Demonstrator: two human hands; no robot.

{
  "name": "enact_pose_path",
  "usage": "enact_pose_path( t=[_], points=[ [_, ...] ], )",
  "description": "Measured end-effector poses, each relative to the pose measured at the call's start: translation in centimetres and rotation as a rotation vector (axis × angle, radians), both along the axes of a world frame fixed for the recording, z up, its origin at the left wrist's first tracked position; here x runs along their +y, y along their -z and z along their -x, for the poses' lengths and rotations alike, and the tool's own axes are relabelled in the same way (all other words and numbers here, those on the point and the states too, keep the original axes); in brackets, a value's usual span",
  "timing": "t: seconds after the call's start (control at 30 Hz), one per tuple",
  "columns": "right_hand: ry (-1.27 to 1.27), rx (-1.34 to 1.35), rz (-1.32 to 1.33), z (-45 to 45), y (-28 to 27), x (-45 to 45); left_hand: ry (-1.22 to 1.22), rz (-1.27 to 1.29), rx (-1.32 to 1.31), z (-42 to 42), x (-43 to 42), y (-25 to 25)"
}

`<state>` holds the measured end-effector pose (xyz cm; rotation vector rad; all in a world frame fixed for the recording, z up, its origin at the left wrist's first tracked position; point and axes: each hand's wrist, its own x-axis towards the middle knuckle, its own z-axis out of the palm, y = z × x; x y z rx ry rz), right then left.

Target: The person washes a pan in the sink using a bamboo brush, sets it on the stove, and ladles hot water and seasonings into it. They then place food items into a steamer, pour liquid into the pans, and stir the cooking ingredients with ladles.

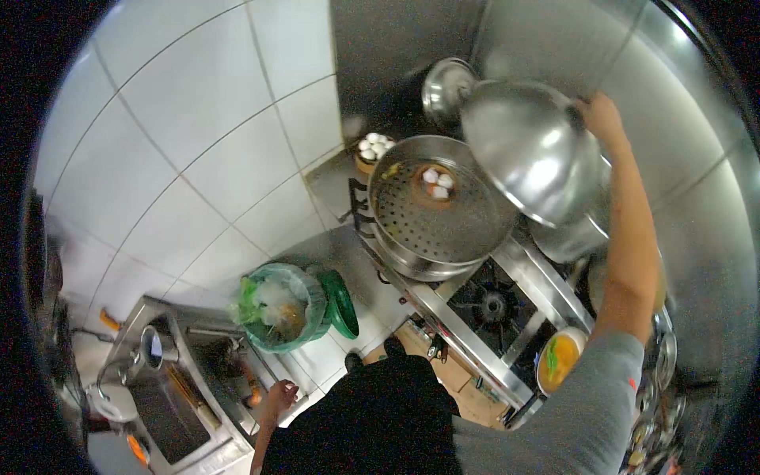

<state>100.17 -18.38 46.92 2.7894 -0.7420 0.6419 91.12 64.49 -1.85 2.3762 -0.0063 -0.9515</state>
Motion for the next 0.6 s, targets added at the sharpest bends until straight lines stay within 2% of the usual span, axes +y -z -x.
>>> enact_pose_path(
  t=[0.03,0.07,0.1,0.2,0.27,0.33,0.37,0.4,0.43,0.5,0.53,0.57,0.6],
  points=[
    [0.031,0.068,0.064,-0.2,0.7,-2.9,-0.049,-0.022,0.064,0.6,-0.7,-1.2],
    [0.097,0.116,-0.010,-0.3,1.5,-5.9,-0.140,0.026,0.140,1.4,-0.2,-0.3],
    [0.175,0.165,-0.085,-0.2,2.3,-8.6,-0.219,0.076,0.215,2.6,1.1,2.5],
    [0.275,0.168,0.012,0.5,5.5,-14.3,-0.458,0.300,0.565,4.5,4.8,9.2],
    [0.304,0.090,-0.026,0.8,5.3,-12.6,-0.438,0.300,0.533,5.3,2.8,5.1],
    [0.282,0.061,0.002,2.3,6.3,-14.7,-0.334,0.202,0.443,5.5,2.1,4.2],
    [0.240,0.074,0.049,2.0,7.5,-18.4,-0.040,0.116,0.285,5.3,0.1,0.8],
    [0.279,0.030,0.113,1.3,9.1,-21.7,-0.058,0.173,0.299,5.1,0.8,1.7],
    [0.309,-0.148,0.006,1.7,9.0,-20.2,-0.075,0.229,0.315,4.9,1.8,3.0],
    [0.273,-0.199,0.121,2.2,9.9,-21.8,-0.121,0.205,0.400,3.9,1.6,2.7],
    [0.252,-0.240,0.047,3.1,8.5,-17.7,-0.096,0.169,0.423,3.4,1.3,2.8],
    [0.211,-0.273,-0.101,3.6,8.5,-17.4,-0.061,0.142,0.429,3.0,1.1,2.8],
    [0.109,-0.405,-0.173,3.1,7.5,-14.5,0.004,0.125,0.422,2.3,0.8,2.9]
  ],
)
